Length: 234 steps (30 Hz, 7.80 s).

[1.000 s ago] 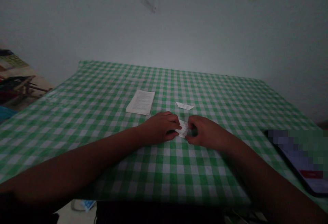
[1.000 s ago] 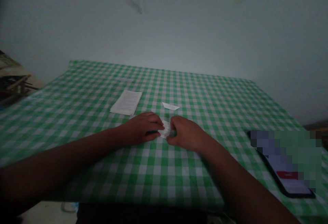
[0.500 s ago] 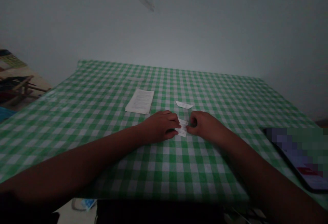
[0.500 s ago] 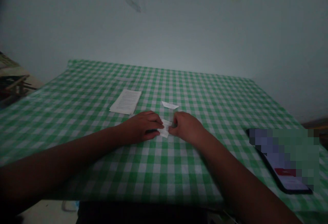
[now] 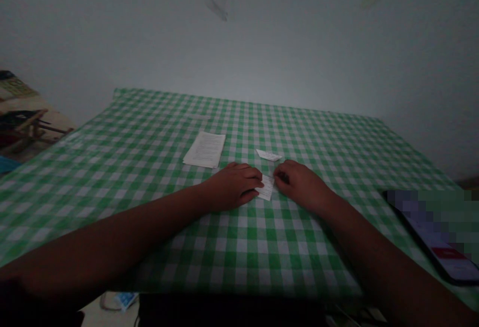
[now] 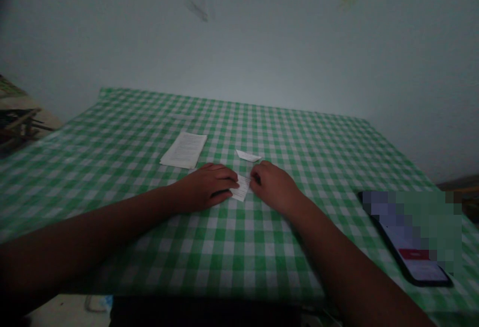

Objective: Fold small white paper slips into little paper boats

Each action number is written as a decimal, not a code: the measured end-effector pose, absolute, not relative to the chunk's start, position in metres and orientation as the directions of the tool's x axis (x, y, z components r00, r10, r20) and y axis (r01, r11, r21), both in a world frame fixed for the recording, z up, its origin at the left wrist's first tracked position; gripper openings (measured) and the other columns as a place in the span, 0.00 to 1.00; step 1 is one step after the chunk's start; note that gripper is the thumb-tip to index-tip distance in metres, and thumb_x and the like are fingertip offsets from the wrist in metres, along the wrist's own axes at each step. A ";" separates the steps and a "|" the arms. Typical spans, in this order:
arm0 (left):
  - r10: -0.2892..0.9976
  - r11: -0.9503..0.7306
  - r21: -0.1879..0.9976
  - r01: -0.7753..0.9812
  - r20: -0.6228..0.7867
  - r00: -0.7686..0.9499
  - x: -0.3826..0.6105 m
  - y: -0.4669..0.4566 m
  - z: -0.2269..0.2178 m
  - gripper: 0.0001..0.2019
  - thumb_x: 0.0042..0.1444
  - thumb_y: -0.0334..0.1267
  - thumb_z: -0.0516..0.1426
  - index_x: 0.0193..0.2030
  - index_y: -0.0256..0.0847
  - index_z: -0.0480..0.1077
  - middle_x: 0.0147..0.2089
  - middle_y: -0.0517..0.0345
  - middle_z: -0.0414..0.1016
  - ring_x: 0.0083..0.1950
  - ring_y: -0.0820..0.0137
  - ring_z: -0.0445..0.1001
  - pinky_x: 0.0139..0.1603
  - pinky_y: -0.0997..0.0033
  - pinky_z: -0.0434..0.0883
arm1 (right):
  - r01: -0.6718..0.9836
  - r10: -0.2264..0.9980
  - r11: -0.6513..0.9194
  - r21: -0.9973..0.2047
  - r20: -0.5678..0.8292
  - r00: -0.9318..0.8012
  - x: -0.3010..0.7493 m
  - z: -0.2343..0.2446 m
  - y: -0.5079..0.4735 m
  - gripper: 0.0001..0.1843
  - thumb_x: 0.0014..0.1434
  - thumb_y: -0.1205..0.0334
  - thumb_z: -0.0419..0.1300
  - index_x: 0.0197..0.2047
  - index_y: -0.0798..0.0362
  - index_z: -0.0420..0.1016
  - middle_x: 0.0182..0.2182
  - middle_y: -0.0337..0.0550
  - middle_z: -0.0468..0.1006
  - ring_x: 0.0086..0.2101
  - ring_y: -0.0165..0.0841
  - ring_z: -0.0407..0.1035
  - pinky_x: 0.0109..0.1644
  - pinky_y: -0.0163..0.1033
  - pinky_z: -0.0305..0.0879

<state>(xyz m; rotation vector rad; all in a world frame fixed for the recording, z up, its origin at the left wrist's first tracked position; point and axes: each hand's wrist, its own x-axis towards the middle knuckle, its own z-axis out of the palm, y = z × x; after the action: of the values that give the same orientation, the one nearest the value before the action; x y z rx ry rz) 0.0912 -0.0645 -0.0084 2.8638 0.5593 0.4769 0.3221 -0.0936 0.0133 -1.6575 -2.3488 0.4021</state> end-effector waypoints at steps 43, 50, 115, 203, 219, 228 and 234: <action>0.471 -0.846 0.385 0.369 0.212 0.857 0.089 -0.052 -0.009 0.10 0.61 0.40 0.61 0.49 0.50 0.76 0.54 0.59 0.77 0.58 0.63 0.71 0.56 0.58 0.56 | 0.833 0.910 0.406 -0.377 0.082 -0.406 0.305 0.004 -0.111 0.06 0.55 0.60 0.62 0.29 0.52 0.70 0.30 0.39 0.74 0.31 0.31 0.66 0.33 0.36 0.55; 0.481 -0.827 0.412 0.383 0.166 0.861 0.089 -0.053 -0.006 0.10 0.60 0.39 0.62 0.48 0.50 0.76 0.55 0.61 0.77 0.58 0.64 0.70 0.58 0.59 0.54 | 0.884 0.960 0.278 -0.376 0.070 -0.272 0.307 0.002 -0.100 0.08 0.55 0.60 0.63 0.28 0.52 0.70 0.28 0.38 0.72 0.28 0.29 0.64 0.30 0.35 0.52; 0.395 -0.902 0.269 0.338 0.196 0.897 0.079 -0.055 0.002 0.15 0.56 0.28 0.56 0.49 0.45 0.72 0.56 0.57 0.74 0.58 0.63 0.70 0.58 0.57 0.59 | 0.599 0.691 0.705 -0.380 0.180 -0.700 0.318 0.015 -0.103 0.06 0.60 0.69 0.57 0.37 0.53 0.75 0.37 0.44 0.78 0.40 0.36 0.70 0.50 0.44 0.64; 0.296 -0.943 0.187 0.273 0.102 0.950 0.077 -0.059 0.013 0.20 0.58 0.32 0.57 0.57 0.44 0.71 0.60 0.51 0.73 0.57 0.59 0.72 0.62 0.52 0.61 | 0.815 0.892 0.448 -0.366 0.236 -0.385 0.310 -0.018 -0.084 0.09 0.64 0.61 0.58 0.32 0.52 0.67 0.32 0.42 0.71 0.36 0.36 0.66 0.43 0.42 0.61; 0.342 -0.901 0.332 0.280 0.143 0.929 0.075 -0.054 0.013 0.24 0.54 0.26 0.55 0.59 0.42 0.69 0.57 0.53 0.76 0.57 0.62 0.72 0.63 0.54 0.64 | 0.813 0.894 0.445 -0.376 0.247 -0.375 0.310 -0.014 -0.086 0.09 0.64 0.61 0.59 0.31 0.51 0.67 0.32 0.42 0.72 0.36 0.36 0.66 0.41 0.41 0.61; 0.342 -0.908 0.299 0.292 0.128 0.931 0.078 -0.055 0.012 0.23 0.54 0.25 0.56 0.56 0.45 0.72 0.59 0.53 0.73 0.59 0.61 0.71 0.63 0.54 0.64 | 0.810 0.897 0.439 -0.388 0.230 -0.376 0.311 -0.016 -0.084 0.08 0.64 0.60 0.59 0.33 0.52 0.68 0.33 0.43 0.72 0.37 0.36 0.66 0.42 0.41 0.61; 0.317 -0.936 0.180 0.301 0.064 0.946 0.079 -0.058 0.018 0.22 0.56 0.27 0.56 0.58 0.44 0.70 0.59 0.51 0.73 0.57 0.59 0.71 0.61 0.55 0.64 | 0.809 0.895 0.444 -0.387 0.230 -0.381 0.310 -0.016 -0.084 0.09 0.64 0.60 0.59 0.32 0.52 0.68 0.32 0.42 0.72 0.36 0.36 0.66 0.42 0.41 0.61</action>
<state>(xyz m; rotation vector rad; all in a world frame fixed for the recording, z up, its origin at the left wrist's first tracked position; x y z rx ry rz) 0.0795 -0.0575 0.0177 2.9326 0.4688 0.1376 0.3103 -0.0841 -0.0159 -1.4402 -2.2972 0.2940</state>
